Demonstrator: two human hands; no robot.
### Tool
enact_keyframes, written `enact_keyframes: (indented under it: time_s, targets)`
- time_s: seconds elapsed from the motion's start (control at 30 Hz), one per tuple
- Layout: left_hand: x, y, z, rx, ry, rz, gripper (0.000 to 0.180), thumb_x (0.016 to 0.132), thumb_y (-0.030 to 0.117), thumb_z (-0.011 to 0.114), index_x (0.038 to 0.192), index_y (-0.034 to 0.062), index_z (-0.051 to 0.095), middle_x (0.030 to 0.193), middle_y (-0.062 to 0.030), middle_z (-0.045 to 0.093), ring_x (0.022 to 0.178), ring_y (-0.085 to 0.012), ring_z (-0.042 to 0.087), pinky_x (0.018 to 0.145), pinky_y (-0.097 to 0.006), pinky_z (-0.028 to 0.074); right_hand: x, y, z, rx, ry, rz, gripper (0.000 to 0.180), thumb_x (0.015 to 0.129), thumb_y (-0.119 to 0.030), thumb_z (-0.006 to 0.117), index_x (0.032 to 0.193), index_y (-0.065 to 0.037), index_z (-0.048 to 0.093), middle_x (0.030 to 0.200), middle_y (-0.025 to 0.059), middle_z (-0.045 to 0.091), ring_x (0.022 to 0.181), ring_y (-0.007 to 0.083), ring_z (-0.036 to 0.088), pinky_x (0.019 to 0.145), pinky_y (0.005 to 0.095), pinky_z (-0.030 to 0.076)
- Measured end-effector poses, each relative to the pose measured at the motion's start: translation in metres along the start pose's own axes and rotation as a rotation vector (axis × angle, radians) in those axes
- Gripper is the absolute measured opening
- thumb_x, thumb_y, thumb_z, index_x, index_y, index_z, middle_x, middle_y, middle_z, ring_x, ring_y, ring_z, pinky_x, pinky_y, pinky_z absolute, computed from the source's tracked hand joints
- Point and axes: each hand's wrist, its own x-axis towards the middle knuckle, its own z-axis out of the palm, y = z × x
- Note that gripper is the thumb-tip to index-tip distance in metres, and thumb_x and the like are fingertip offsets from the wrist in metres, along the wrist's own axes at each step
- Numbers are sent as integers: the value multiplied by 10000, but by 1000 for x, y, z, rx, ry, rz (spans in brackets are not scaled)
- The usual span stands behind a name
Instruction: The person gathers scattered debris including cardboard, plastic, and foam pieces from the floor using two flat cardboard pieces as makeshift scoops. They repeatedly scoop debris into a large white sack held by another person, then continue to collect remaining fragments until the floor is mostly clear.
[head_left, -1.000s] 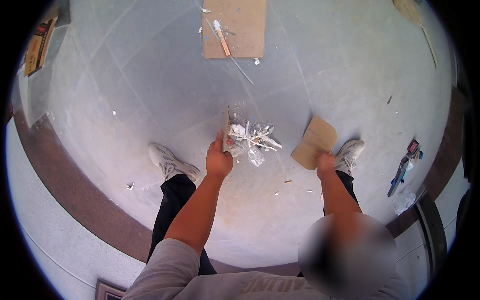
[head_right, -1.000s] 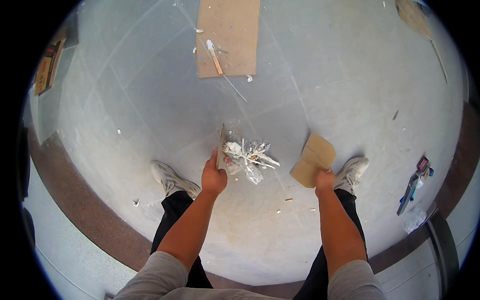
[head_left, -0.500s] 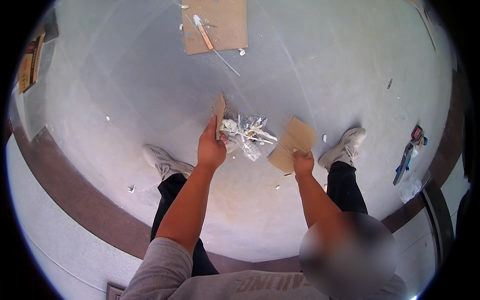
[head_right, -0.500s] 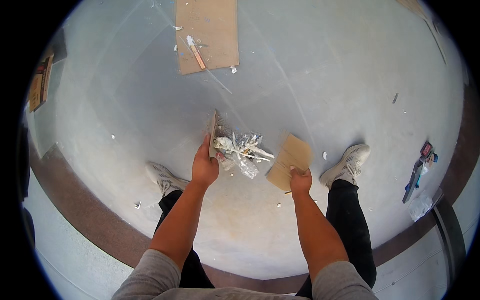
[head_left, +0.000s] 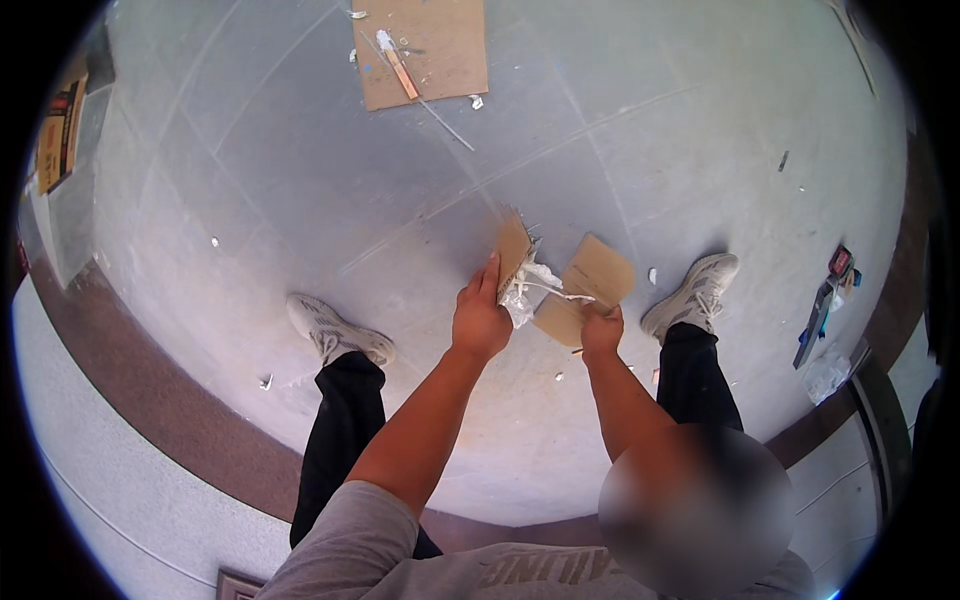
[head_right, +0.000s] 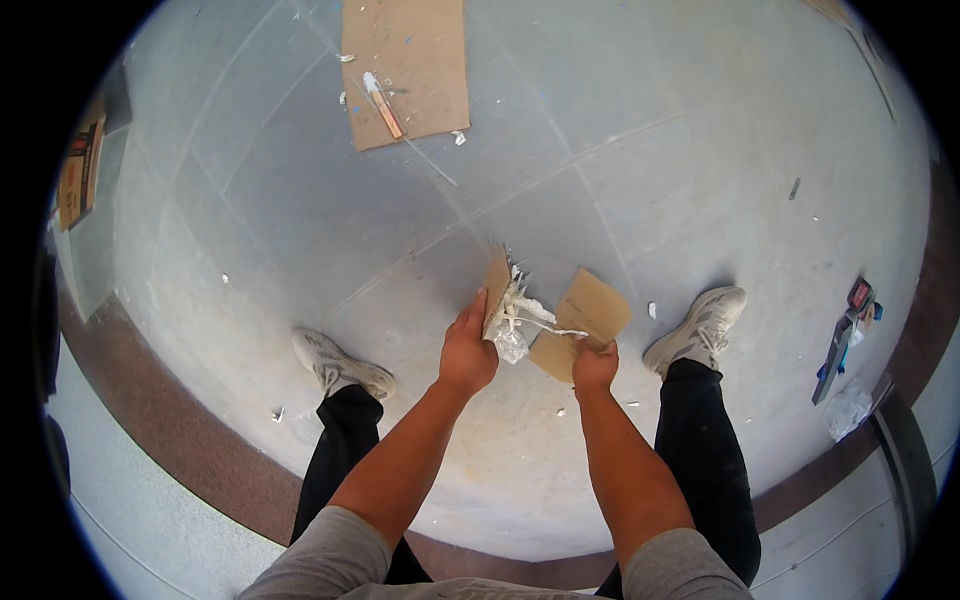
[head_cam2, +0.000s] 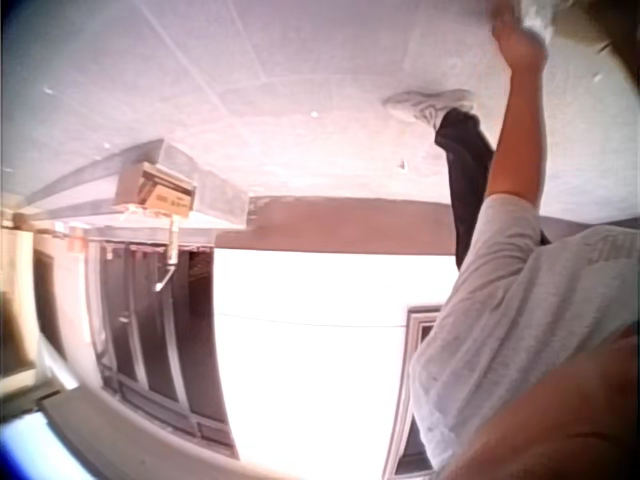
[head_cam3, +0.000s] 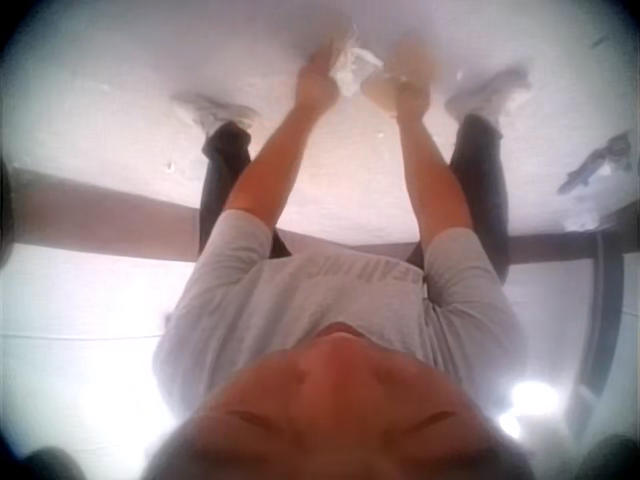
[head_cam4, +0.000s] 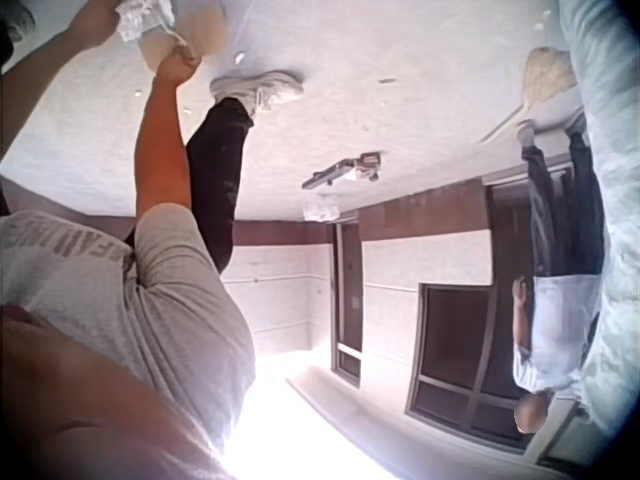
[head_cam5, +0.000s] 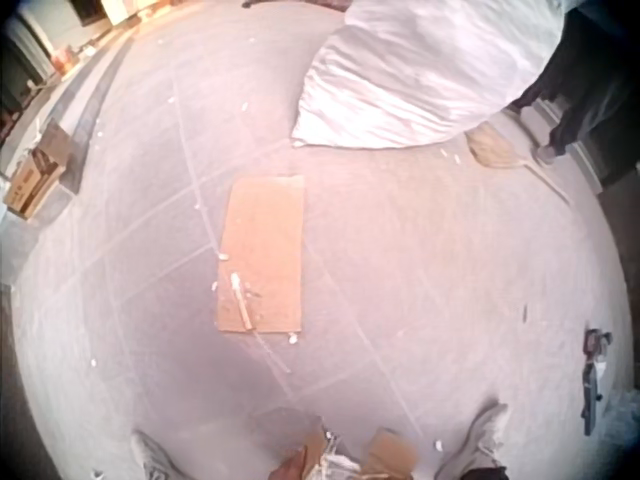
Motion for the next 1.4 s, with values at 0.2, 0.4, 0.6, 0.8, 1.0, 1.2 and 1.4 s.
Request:
enact_keyframes:
  time_s: [0.2, 0.4, 0.6, 0.8, 1.0, 1.2, 1.4]
  targets:
    - [-4, 19, 32, -55, -65, -36, 871, 816, -49, 526, 1634, 144, 301, 1511, -201, 498, 1266, -462, 531, 1112, -494, 444, -10, -1, 20, 23, -100, -9, 336, 908, -52, 738, 1218, -19, 613, 1174, 94, 710, 1050, 207, 686, 934, 351, 529]
    - [-2, 14, 36, -44, -66, -8, 853, 836, -31, 541, 1634, 153, 304, 1524, -184, 489, 1286, -455, 515, 1119, -486, 441, -20, -4, 61, 196, -248, 157, 361, 913, -28, 707, 1259, -16, 606, 1185, 93, 703, 1079, 215, 682, 941, 357, 539]
    - [-10, 38, 4, 177, -80, -14, 850, 838, -9, 580, 1629, 173, 326, 1541, -190, 462, 1278, -462, 513, 1072, -493, 483, -18, -11, 68, 490, -524, 271, 397, 948, 40, 593, 1339, -25, 569, 1261, 93, 669, 1162, 222, 652, 999, 351, 533]
    - [-66, 110, -85, 352, -2, 7, 857, 823, 21, 645, 1616, 166, 354, 1517, -216, 459, 1267, -463, 515, 998, -505, 530, -92, -71, 70, 516, -672, 265, 401, 1089, -186, 488, 1471, -67, 460, 1414, 99, 582, 1265, 277, 612, 1085, 428, 515]
    - [-141, 223, -225, 406, 48, 53, 787, 862, 83, 637, 1603, 127, 374, 1467, -220, 515, 1206, -444, 574, 951, -494, 554, -225, -199, 27, 673, -871, 212, 442, 1110, -272, 440, 1509, -81, 431, 1459, 111, 555, 1326, 292, 574, 1113, 442, 504]
    - [-224, 326, -454, -92, 107, 127, 659, 906, 140, 596, 1542, 65, 443, 1307, -227, 644, 1121, -404, 656, 949, -469, 548, -380, -352, 4, 622, -922, 59, 471, 1035, 18, 461, 1500, -47, 425, 1474, 131, 544, 1346, 309, 563, 1165, 479, 460]
    - [-313, 377, -680, -557, 214, 272, 449, 922, 77, 503, 1351, -34, 569, 1215, -160, 690, 1117, -246, 665, 941, -371, 517, -502, -510, -37, 645, -963, -40, 450, 1037, -20, 443, 1487, -20, 453, 1450, 164, 575, 1336, 335, 576, 1161, 513, 452]
